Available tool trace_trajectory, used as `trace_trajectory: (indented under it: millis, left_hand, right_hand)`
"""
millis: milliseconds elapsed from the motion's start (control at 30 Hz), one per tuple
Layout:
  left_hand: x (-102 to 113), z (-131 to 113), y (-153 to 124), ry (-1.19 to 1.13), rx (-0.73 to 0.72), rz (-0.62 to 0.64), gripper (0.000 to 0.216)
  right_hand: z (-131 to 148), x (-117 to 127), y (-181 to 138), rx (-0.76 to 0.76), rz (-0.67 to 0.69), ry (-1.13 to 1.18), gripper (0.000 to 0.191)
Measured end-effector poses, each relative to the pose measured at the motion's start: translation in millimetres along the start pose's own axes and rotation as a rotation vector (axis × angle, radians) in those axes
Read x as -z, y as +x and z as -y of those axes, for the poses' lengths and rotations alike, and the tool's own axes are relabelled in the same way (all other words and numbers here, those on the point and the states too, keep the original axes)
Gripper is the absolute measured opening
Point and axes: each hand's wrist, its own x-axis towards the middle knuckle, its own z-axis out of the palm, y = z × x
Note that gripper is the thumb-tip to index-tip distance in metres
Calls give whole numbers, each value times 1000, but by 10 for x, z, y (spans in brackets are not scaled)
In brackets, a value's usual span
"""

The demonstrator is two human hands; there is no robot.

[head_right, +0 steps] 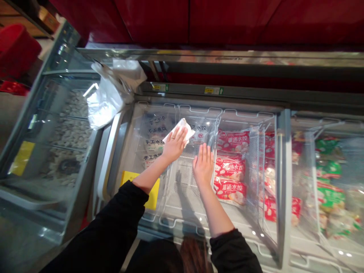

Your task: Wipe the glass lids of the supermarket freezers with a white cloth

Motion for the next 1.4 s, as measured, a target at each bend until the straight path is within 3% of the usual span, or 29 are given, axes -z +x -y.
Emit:
trace_trajectory:
  millis: [100,200,300,400,467,567,700,767,833,1000,1100,1200,1300,1400]
  left_hand:
    - [91,210,-409,8,-313,63,60]
    - [257,580,-591,17,-408,92,60]
    - [326,711,-350,15,-303,88,60]
    - [256,528,40,7,-91,56,59]
    - [194,379,143,12,-29,42,60]
    - [186,356,-76,18,-176,67,59]
    - [318,688,-547,-1,-363,129,60]
    - [365,852,-561,-18,-355,144,62]
    - [360,921,-391,-29,-277,125,61]
    - [217,683,101,-15,21,23,59]
    - [187,571,-70,-15,-99,41,59]
    - [245,707,-493,-19,-301,96,60]
    - [348,1009,-754,-30,-325,142,65]
    - [415,1228,-623,-34,-264,128,61]
  right_hand:
    - [-24,-14,-18,-6,-12,-3,61]
    - [67,-10,2,-15,-28,18,62]
    - [326,-12,107,32,-11,68,65]
    - [614,-66,265,6,0,124,63]
    - [726,-125,348,-36,12,143,63]
    - [761,-186,388,-65,41,133,63]
    - [740,-172,367,-59,72,112,67]
    - [751,-151,365,-59,72,122,68]
    - [768,-142,370,-66,61,132,67]
    - [768,-172,375,-60,53,113,66]
    - [738,-208,364,-47,27,95,66]
    - [719,-233,355,-27,-3,76,65]
    - [730,-235,350,-23,-14,56,66]
    - [758,-221,345,61,43,45,65]
